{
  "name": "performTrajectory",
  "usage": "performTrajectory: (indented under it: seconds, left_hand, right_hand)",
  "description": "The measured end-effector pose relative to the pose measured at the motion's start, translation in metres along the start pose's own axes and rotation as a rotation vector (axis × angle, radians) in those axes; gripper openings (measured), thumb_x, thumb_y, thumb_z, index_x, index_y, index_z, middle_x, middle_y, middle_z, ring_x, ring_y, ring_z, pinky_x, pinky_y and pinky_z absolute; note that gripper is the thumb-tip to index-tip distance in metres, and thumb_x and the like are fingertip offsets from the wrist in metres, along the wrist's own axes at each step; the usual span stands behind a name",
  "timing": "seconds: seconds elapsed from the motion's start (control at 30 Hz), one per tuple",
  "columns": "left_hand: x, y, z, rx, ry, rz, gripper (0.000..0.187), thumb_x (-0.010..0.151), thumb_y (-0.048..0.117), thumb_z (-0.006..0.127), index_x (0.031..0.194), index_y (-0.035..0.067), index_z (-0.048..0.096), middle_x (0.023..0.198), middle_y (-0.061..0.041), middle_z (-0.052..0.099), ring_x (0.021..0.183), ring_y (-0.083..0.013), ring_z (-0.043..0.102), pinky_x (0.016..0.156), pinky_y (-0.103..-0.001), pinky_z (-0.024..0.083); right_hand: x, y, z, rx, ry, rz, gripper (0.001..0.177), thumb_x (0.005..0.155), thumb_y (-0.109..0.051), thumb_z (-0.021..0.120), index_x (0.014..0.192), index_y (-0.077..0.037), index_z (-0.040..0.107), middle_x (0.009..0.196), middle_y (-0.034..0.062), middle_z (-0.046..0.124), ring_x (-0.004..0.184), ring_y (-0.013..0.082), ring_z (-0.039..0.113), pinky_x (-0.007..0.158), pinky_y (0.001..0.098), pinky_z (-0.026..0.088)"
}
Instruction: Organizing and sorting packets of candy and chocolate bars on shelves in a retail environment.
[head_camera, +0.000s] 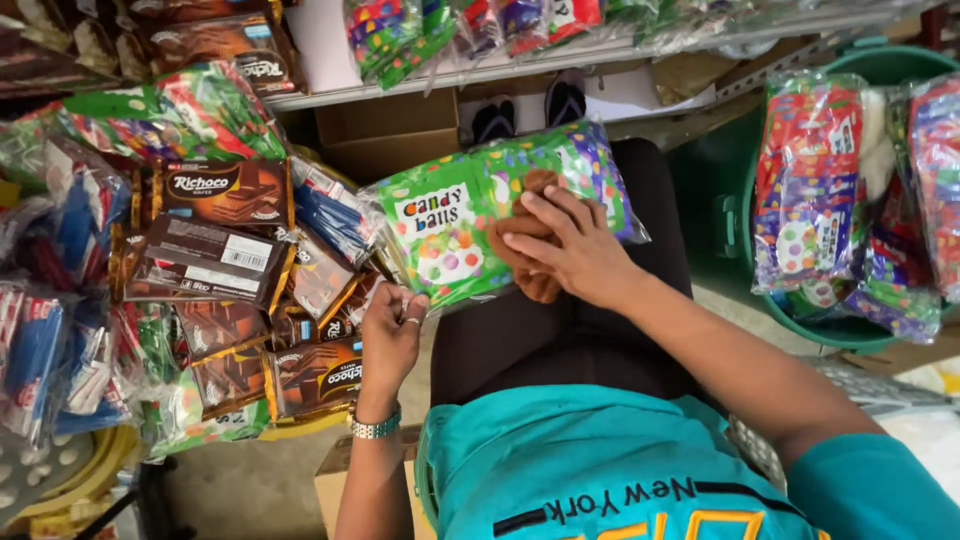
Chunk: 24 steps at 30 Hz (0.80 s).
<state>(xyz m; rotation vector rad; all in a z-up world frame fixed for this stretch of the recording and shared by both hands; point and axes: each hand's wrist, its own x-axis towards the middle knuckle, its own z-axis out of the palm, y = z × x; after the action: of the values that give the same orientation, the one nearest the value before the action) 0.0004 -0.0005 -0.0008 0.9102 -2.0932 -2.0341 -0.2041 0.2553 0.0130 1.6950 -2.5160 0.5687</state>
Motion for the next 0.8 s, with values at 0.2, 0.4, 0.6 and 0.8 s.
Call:
performTrajectory:
  seconds: [0.2,0.4,0.6,0.8]
  left_hand:
    - [-0.024,0.012,-0.004,0.04,-0.05,0.008,0.019,0.099,0.006,0.068,0.092,0.006,0.05,0.071,0.006,0.047,0.062,-0.0019,0.042,0.053,-0.022,0.032]
    - [-0.058,0.022,-0.02,-0.025,-0.062,-0.032,0.02,0.098,0.008,0.067,0.094,0.007,0.048,0.078,0.005,0.052,0.069,-0.0025,0.048,0.058,-0.02,0.039]
    - [-0.088,-0.007,-0.033,-0.046,0.021,-0.067,0.02,0.097,0.009,0.069,0.093,0.005,0.05,0.073,0.001,0.053,0.062,-0.0061,0.048,0.054,-0.022,0.041]
    - [-0.094,-0.022,-0.033,0.01,0.064,-0.187,0.019,0.095,0.008,0.07,0.094,0.004,0.052,0.072,-0.002,0.051,0.06,-0.0075,0.049,0.053,-0.024,0.043]
  right_hand:
    - [-0.01,0.045,-0.015,0.07,0.062,-0.109,0.066,0.074,-0.009,0.076,0.136,-0.027,0.062,0.155,0.01,0.045,0.139,0.0377,0.046,0.111,0.0553,0.042]
    - [0.019,0.017,-0.046,0.237,0.351,0.167,0.047,0.094,-0.008,0.075,0.137,-0.016,0.061,0.145,0.012,0.056,0.137,0.0366,0.055,0.113,0.0477,0.047]
    - [0.065,-0.125,-0.052,0.241,0.102,-0.034,0.047,0.084,-0.036,0.069,0.129,-0.022,0.066,0.141,0.0127,0.05,0.138,0.0486,0.042,0.1,0.0683,0.038]
    - [0.053,-0.096,-0.01,0.015,-0.039,0.025,0.052,0.082,-0.029,0.07,0.133,-0.031,0.066,0.152,0.01,0.045,0.142,0.0396,0.037,0.102,0.0641,0.033]
